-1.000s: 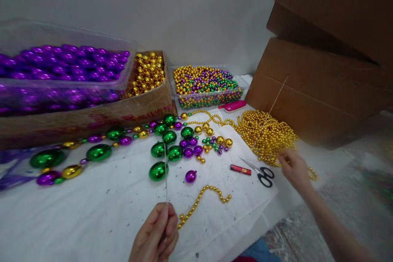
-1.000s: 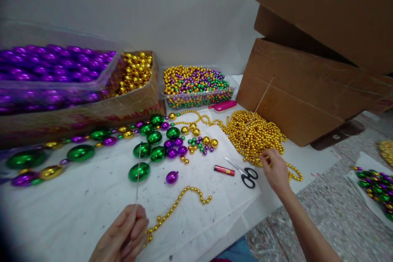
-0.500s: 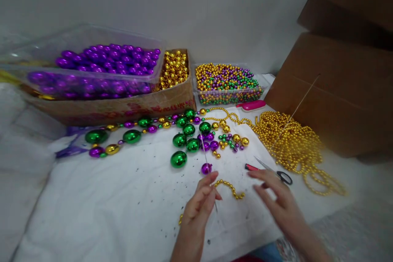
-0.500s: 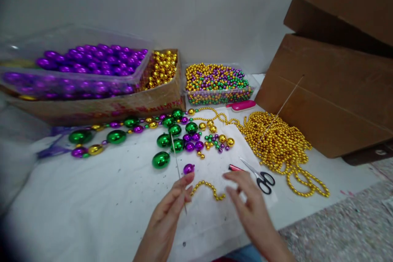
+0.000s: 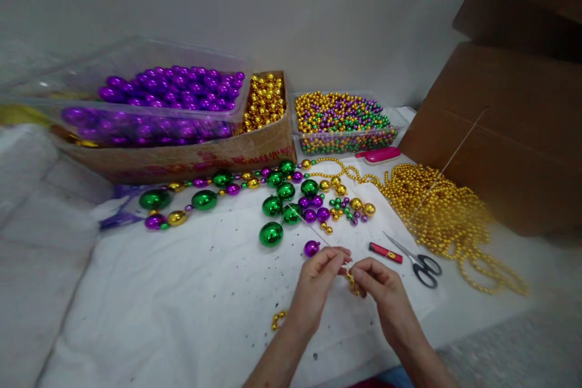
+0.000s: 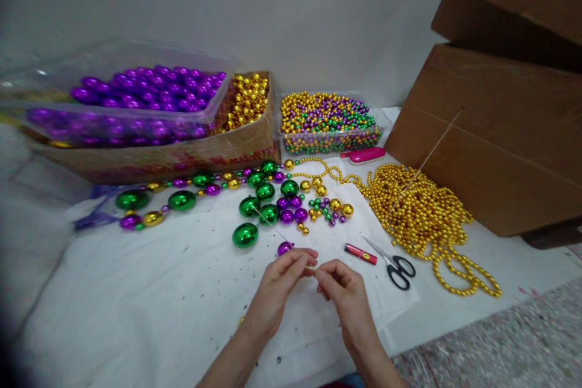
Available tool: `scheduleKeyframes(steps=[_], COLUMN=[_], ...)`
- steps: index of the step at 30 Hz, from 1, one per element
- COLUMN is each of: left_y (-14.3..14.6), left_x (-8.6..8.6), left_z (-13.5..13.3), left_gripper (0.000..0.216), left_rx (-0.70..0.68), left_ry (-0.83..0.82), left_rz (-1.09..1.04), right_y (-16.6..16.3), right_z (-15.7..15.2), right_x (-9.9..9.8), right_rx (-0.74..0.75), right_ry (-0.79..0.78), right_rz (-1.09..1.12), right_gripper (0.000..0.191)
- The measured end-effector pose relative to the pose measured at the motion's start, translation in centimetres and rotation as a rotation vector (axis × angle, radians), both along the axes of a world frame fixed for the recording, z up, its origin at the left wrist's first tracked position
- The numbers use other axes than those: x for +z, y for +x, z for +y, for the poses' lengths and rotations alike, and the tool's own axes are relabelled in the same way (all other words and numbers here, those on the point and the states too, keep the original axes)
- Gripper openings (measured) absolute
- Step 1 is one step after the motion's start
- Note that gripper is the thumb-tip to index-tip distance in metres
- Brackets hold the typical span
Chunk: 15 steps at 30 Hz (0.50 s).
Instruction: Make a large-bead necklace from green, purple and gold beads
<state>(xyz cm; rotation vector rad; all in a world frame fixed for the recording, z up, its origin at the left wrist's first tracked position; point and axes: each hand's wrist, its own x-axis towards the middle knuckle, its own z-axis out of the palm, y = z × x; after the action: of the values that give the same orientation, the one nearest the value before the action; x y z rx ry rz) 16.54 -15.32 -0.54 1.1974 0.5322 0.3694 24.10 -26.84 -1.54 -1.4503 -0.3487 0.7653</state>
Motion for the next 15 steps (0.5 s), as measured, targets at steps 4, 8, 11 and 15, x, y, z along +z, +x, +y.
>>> scheduleKeyframes(steps=[4, 8, 11, 15], left_y=[2.6, 4.4, 5.9, 8.2], left_x=[-0.4, -1.1, -1.7, -2.4], left_z=[0.9, 2.9, 4.2, 4.1], left_gripper=[0.021, 0.018, 0.016, 0.022], left_rx=[-0.203, -0.376, -0.34, -0.334], left_ry=[0.088, 0.453, 0.848, 1.16], left_rz=[0.037, 0.178, 0.322, 0.426], right_y=[2.4, 5.2, 6.4, 5.8], right_z=[-1.3, -3.4, -4.6, -4.7], right_x=[0.0, 1.0, 1.7, 1.6], right_rx=[-0.105, -0.192, -0.101, 0.071], right_ry=[-0.115, -0.136, 0.012, 0.279], right_rz=[-0.368, -0.355, 0.051, 0.488], right_gripper=[0.013, 0.014, 0.017, 0.012])
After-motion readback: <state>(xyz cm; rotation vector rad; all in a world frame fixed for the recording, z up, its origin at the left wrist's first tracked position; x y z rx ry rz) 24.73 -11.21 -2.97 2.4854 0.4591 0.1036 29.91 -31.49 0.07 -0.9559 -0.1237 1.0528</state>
